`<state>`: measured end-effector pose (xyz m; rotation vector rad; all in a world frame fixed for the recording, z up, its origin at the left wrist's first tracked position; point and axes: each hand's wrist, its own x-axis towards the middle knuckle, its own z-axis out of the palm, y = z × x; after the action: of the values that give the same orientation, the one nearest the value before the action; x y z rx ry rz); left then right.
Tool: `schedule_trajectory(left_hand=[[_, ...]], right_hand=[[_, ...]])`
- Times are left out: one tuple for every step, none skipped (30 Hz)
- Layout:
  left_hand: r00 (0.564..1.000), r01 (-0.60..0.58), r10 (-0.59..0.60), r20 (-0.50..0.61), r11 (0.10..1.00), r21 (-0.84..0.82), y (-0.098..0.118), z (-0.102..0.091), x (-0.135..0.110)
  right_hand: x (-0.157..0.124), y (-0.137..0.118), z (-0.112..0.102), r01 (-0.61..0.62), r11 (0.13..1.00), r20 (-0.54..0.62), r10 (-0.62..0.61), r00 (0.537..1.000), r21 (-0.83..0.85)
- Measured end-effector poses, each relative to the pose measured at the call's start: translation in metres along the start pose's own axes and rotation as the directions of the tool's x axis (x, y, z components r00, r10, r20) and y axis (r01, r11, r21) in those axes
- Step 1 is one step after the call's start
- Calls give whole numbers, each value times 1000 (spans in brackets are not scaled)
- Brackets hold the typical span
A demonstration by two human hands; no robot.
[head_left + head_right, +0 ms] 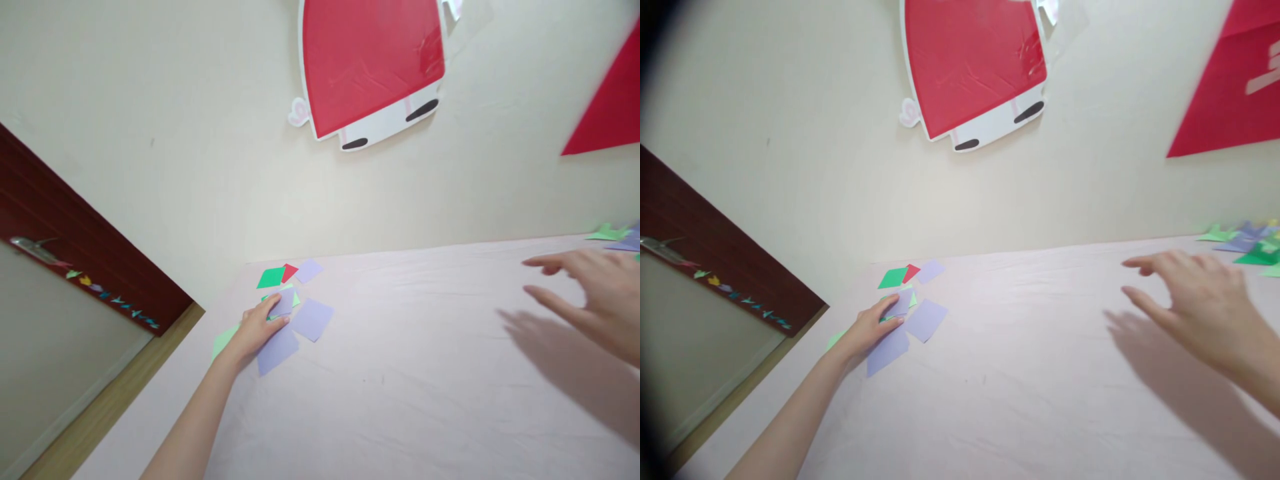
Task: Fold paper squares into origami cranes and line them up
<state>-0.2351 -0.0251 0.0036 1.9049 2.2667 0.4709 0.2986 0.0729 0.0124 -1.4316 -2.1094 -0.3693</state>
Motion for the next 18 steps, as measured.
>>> schedule_trajectory(left_hand=[[1000,6,-6,1,1000,6,-3,0,-1],[1000,9,-9,-6,1000,13,-4,1,-2],[1000,11,-10,-18,1000,21,-4,3,-4],[999,10,-9,-32,1000,30,-3,5,-5],[999,7,-5,-47,999,39,-2,6,-6],[998,2,1,-62,999,47,0,8,-7],[997,-4,8,-75,998,56,1,8,-7],[996,-11,16,-86,998,63,2,9,-8],[995,-17,24,-93,997,69,4,8,-8],[995,-24,31,-99,997,74,5,8,-8],[994,-29,37,-103,996,79,6,8,-8],[993,-34,43,-107,996,83,7,8,-8],[993,-39,48,-110,996,86,8,7,-8],[992,-42,51,-112,995,89,8,7,-7],[992,-43,53,-111,995,90,8,7,-6],[993,-43,52,-110,995,88,7,7,-6],[993,-39,48,-108,996,85,6,7,-5],[994,-31,39,-106,996,81,4,6,-4]], right_hand=[[-2,-21,7,84,995,6,-85,996,50],[-6,-42,13,152,980,1,-153,988,132],[-11,-60,18,193,957,5,-199,980,218],[-16,-75,23,216,932,27,-234,972,289],[-21,-88,27,214,911,83,-258,963,351],[-26,-97,31,217,888,120,-287,950,405],[-30,-103,34,228,865,154,-325,933,448],[-32,-106,36,215,855,188,-337,923,472],[-33,-106,37,207,849,205,-341,918,487],[-34,-105,38,193,849,216,-334,917,493],[-34,-103,38,176,852,219,-317,923,493],[-33,-102,38,161,856,219,-300,928,492],[-32,-100,37,148,859,217,-285,934,491],[-32,-99,37,137,860,216,-273,937,492],[-31,-99,36,129,860,215,-265,940,494],[-31,-100,36,125,858,215,-261,941,498],[-31,-101,35,123,856,212,-260,942,503],[-31,-102,35,120,854,208,-257,944,507]])
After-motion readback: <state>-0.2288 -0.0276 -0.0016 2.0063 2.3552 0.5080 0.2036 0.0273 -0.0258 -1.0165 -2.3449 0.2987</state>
